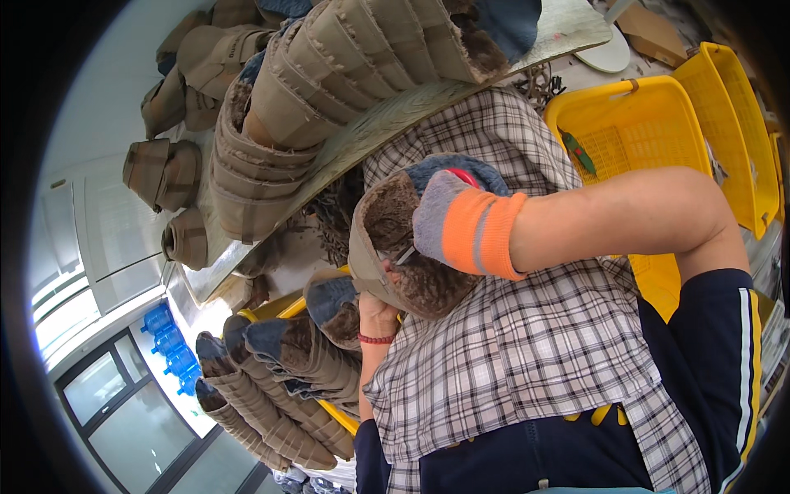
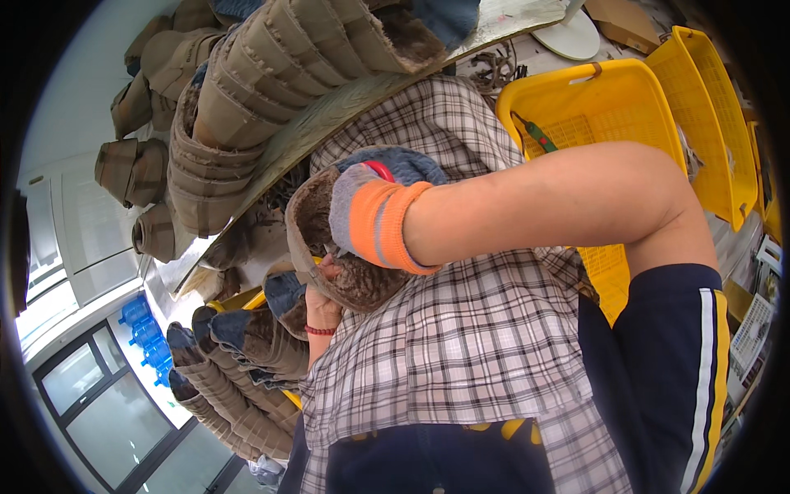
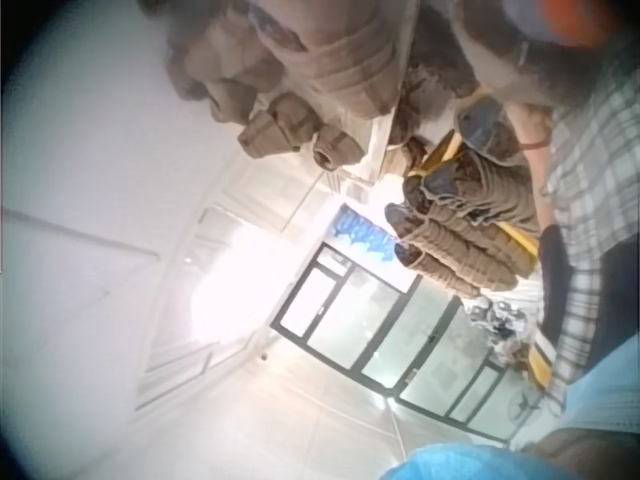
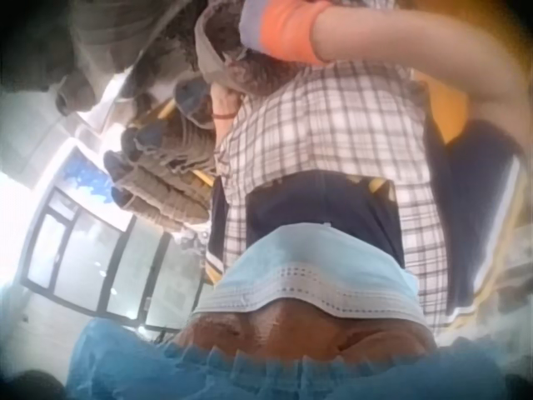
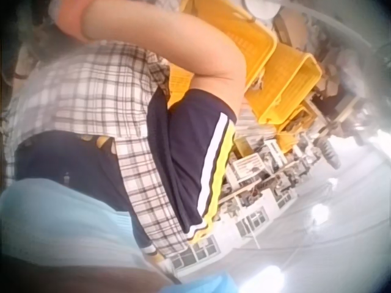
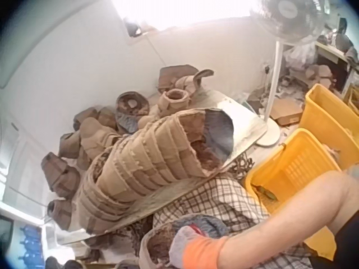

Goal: The person trims the interior lining of several tan boots using red-handled scissors. They pick up each boot from a pile, cut the inner material, and place the trimmed boot into a yellow bin. The process is repeated for multiple boots.

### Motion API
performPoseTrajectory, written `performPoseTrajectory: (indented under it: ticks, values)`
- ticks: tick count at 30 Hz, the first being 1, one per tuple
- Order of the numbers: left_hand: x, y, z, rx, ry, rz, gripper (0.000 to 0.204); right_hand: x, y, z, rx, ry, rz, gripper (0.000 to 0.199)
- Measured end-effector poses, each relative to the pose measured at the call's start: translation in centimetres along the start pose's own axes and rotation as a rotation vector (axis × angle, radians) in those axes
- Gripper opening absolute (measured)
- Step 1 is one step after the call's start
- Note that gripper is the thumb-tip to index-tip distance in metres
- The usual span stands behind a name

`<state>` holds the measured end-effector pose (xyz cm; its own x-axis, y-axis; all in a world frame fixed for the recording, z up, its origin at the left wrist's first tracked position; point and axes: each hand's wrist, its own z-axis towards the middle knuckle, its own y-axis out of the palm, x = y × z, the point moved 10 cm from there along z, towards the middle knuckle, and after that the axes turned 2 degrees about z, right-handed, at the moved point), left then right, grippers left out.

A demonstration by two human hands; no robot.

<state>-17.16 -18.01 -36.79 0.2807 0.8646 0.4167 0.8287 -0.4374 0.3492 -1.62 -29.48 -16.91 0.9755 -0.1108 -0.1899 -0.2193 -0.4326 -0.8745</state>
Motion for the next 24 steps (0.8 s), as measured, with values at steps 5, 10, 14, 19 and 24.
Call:
performPoseTrajectory:
  ticks: [5,10,14,19,24]
  values:
    - [-0.1,0.0,0.3,-0.063,-0.004,0.033,0.028,0.1,-0.3,-0.3,0.023,0.043,-0.026,0.01]
    - [-0.4,-0.2,0.9,-0.098,-0.009,0.013,0.028,4.3,-0.1,-2.9,0.028,0.151,0.083,0.031]
    - [0.2,-0.2,0.7,-0.106,0.041,-0.028,0.027,9.0,-1.1,-9.6,0.312,0.511,0.533,0.051]
    - [3.8,14.7,-3.7,-0.46,0.098,0.093,0.034,6.6,-2.2,-12.5,0.873,0.375,1.442,0.052]
    - [4.9,29.2,-8.3,-0.823,0.393,0.6,0.027,7.2,-2.8,-13.9,1.241,0.378,1.537,0.06]
